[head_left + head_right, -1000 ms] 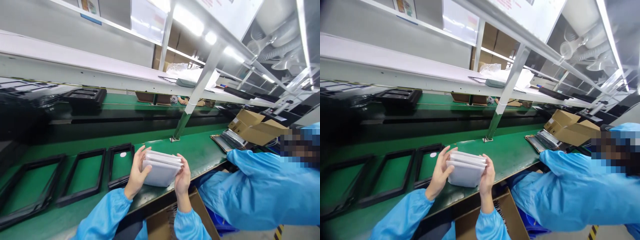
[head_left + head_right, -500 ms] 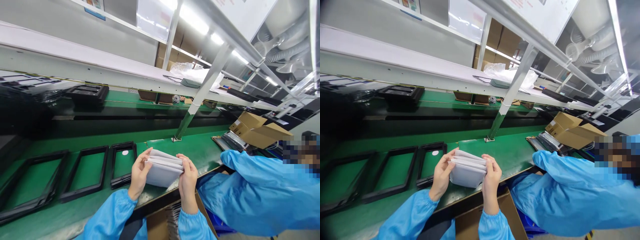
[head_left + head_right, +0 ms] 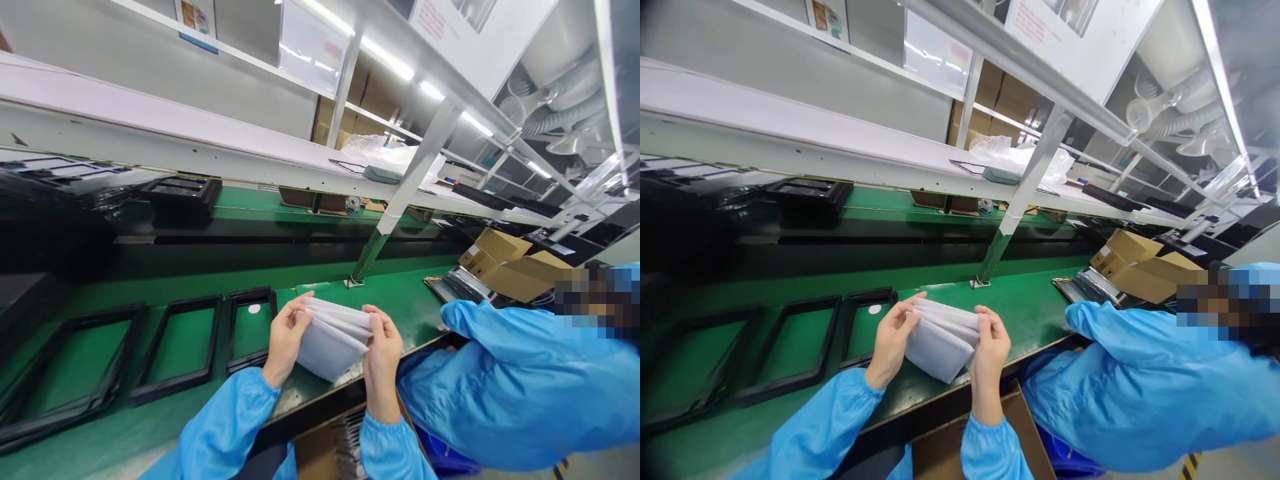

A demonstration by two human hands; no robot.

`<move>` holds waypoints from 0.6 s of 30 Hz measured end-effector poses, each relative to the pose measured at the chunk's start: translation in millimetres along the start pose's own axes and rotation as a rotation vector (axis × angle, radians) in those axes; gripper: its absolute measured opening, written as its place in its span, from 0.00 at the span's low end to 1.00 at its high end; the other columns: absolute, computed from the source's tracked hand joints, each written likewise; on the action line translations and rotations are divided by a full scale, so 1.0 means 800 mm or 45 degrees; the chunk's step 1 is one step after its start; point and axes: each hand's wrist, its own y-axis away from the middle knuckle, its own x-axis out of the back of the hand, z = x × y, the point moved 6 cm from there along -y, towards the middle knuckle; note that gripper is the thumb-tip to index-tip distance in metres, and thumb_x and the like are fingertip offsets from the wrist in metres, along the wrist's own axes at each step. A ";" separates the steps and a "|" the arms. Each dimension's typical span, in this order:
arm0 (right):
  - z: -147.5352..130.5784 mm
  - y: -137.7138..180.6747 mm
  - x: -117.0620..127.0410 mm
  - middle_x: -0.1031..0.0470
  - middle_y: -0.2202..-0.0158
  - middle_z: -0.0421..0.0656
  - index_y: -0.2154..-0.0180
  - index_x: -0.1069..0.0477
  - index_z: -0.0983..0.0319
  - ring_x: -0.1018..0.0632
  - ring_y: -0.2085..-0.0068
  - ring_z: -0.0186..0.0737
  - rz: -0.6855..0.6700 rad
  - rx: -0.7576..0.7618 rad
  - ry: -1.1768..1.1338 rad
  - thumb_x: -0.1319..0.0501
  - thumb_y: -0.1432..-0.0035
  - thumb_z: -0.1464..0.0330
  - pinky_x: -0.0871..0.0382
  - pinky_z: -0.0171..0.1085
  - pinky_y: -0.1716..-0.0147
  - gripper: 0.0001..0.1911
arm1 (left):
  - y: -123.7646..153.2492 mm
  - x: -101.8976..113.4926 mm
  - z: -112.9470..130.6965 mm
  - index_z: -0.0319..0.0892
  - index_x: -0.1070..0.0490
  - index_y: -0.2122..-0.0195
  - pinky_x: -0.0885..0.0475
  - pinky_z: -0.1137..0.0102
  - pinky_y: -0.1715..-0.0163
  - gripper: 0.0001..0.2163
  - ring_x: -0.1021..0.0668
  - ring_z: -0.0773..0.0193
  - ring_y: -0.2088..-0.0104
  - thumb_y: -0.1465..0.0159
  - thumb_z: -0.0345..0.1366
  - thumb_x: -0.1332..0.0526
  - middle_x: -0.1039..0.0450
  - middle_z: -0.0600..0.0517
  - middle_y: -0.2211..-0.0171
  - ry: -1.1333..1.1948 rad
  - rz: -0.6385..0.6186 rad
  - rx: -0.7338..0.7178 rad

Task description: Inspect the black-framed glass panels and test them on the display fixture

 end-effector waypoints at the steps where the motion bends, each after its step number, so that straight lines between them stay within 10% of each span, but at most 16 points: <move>1: -0.005 -0.002 -0.001 0.16 0.55 0.48 0.70 0.21 0.60 0.20 0.56 0.47 0.026 0.022 -0.015 0.31 0.43 0.57 0.28 0.43 0.56 0.13 | -0.004 -0.001 0.004 0.44 0.27 0.68 0.33 0.53 0.38 0.12 0.21 0.45 0.41 0.37 0.45 0.29 0.20 0.40 0.42 -0.003 -0.003 -0.015; 18: -0.039 -0.046 -0.022 0.17 0.63 0.41 0.68 0.25 0.59 0.20 0.59 0.41 -0.175 0.030 0.028 0.32 0.41 0.58 0.28 0.40 0.54 0.12 | -0.058 -0.045 0.017 0.44 0.25 0.67 0.28 0.63 0.45 0.08 0.18 0.53 0.48 0.42 0.38 0.27 0.16 0.48 0.54 -0.122 -0.064 -0.094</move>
